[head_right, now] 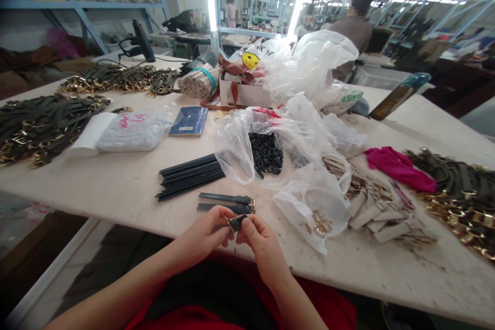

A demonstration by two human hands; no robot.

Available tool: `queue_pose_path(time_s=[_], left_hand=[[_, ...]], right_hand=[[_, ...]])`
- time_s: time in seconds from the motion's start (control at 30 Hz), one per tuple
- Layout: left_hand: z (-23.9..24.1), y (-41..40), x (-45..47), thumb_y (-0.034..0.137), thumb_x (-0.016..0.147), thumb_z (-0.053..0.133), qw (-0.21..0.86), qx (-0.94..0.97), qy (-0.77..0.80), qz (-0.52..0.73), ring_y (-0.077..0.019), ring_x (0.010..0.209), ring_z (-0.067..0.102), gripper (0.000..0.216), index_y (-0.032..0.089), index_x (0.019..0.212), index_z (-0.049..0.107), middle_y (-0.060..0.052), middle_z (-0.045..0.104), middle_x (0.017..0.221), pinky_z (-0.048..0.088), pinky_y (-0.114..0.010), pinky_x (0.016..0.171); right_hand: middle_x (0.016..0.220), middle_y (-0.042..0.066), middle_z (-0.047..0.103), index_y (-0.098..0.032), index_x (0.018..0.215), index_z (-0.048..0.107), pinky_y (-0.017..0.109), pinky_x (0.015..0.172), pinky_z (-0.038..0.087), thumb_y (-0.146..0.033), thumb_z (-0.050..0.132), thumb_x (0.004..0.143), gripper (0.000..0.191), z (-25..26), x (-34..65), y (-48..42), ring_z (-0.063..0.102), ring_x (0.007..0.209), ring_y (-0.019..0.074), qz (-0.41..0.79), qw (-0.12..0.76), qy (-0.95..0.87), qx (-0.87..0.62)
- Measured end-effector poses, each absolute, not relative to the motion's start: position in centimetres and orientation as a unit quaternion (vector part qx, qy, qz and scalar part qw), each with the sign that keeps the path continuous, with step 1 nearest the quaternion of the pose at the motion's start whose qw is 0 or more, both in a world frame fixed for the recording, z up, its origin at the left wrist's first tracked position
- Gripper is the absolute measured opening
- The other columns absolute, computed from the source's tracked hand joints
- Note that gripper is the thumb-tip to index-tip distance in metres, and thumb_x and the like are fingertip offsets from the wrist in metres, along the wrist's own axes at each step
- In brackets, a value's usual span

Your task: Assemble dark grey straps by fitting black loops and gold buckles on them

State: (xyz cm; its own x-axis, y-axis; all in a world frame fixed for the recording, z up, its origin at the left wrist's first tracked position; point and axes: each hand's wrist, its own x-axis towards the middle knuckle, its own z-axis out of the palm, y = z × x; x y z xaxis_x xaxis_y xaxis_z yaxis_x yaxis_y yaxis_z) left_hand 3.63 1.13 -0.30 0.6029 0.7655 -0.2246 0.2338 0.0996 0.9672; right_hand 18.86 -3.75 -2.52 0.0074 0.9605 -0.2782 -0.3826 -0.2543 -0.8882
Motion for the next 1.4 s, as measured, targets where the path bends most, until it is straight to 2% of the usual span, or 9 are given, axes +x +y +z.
queue_pose_path(time_s=[0.1,0.2,0.3,0.4,0.6,0.87,1.0,1.13,1.4], left_hand=[[0.0,1.3,3.4,0.018,0.08,0.042,0.636,0.639,0.385,0.196,-0.013,0.068,0.057,0.022,0.016,0.102,0.045,-0.001,0.061,0.077,0.043,-0.025,0.064],[0.6,1.2,3.4,0.019,0.081,0.044,0.648,0.637,0.375,0.182,-0.0142,0.073,0.059,0.025,0.016,0.105,0.045,-0.003,0.064,0.08,0.043,-0.024,0.065],[0.9,1.2,3.5,0.022,0.08,0.047,0.639,0.644,0.383,0.176,-0.0145,0.074,0.06,0.023,0.016,0.102,0.046,-0.002,0.066,0.08,0.042,-0.024,0.067],[0.8,1.2,3.3,0.028,0.076,0.054,0.558,0.685,0.44,0.159,-0.0156,0.069,0.059,0.03,0.018,0.103,0.047,0.002,0.064,0.073,0.04,-0.024,0.064],[0.4,1.0,2.9,0.04,0.074,0.055,0.431,0.752,0.485,0.117,-0.0195,0.07,0.058,0.024,0.019,0.084,0.058,-0.003,0.065,0.077,0.037,-0.025,0.06],[1.7,0.2,3.0,0.02,0.072,0.053,0.526,0.713,0.428,0.176,-0.0167,0.079,0.058,0.022,0.018,0.093,0.062,-0.001,0.066,0.086,0.042,-0.024,0.073],[1.5,0.0,3.2,0.019,0.072,0.052,0.601,0.67,0.411,0.147,-0.0168,0.077,0.059,0.026,0.017,0.096,0.063,-0.001,0.066,0.085,0.043,-0.024,0.069],[0.8,-0.4,3.6,0.022,0.071,0.054,0.676,0.606,0.404,0.115,-0.0164,0.069,0.059,0.025,0.016,0.094,0.061,-0.001,0.065,0.075,0.043,-0.023,0.06],[1.0,0.3,3.3,0.016,0.07,0.049,0.641,0.674,0.359,0.079,-0.0158,0.073,0.059,0.027,0.017,0.093,0.063,-0.001,0.066,0.082,0.043,-0.022,0.065]], right_hand=[[0.07,0.003,0.059,-0.017,0.079,0.063,0.029,0.065,0.041,-0.051,0.048,0.082,0.038,-2.1,19.0,-3.7,0.05,0.063,0.014,0.652,0.536,-0.283,-0.455],[0.065,0.0,0.058,-0.018,0.069,0.058,0.026,0.06,0.039,-0.04,0.063,0.075,0.023,-1.7,18.8,-3.7,0.05,0.06,0.0127,0.669,0.515,-0.28,-0.457],[0.069,-0.001,0.058,-0.02,0.078,0.057,0.025,0.058,0.038,-0.037,0.068,0.07,0.022,-1.9,18.6,-3.8,0.051,0.062,0.0127,0.683,0.504,-0.274,-0.452],[0.068,-0.002,0.057,-0.019,0.086,0.058,0.025,0.059,0.038,-0.04,0.069,0.068,0.03,-2.4,18.5,-4.2,0.048,0.059,0.0111,0.716,0.461,-0.271,-0.45],[0.063,-0.005,0.053,-0.02,0.068,0.048,0.024,0.058,0.037,-0.036,0.072,0.065,0.029,-2.3,18.5,-4.7,0.046,0.057,0.0106,0.695,0.466,-0.28,-0.471],[0.061,-0.004,0.049,-0.022,0.068,0.043,0.026,0.055,0.036,-0.033,0.06,0.074,0.021,-2.4,18.9,-4.6,0.044,0.055,0.0125,0.379,0.493,-0.448,-0.642],[0.069,-0.002,0.055,-0.023,0.094,0.049,0.027,0.057,0.038,-0.028,0.052,0.079,0.015,-2.8,19.3,-5.3,0.051,0.06,0.0151,0.351,0.432,-0.545,-0.627],[0.069,-0.001,0.055,-0.023,0.085,0.05,0.027,0.058,0.038,-0.026,0.044,0.084,0.007,-2.8,19.7,-6.1,0.051,0.06,0.0156,0.345,0.381,-0.612,-0.601],[0.068,0.002,0.057,-0.022,0.086,0.047,0.03,0.058,0.038,-0.035,0.037,0.088,0.016,-3.3,19.1,-6.0,0.056,0.063,0.0195,0.341,0.343,-0.586,-0.651]])
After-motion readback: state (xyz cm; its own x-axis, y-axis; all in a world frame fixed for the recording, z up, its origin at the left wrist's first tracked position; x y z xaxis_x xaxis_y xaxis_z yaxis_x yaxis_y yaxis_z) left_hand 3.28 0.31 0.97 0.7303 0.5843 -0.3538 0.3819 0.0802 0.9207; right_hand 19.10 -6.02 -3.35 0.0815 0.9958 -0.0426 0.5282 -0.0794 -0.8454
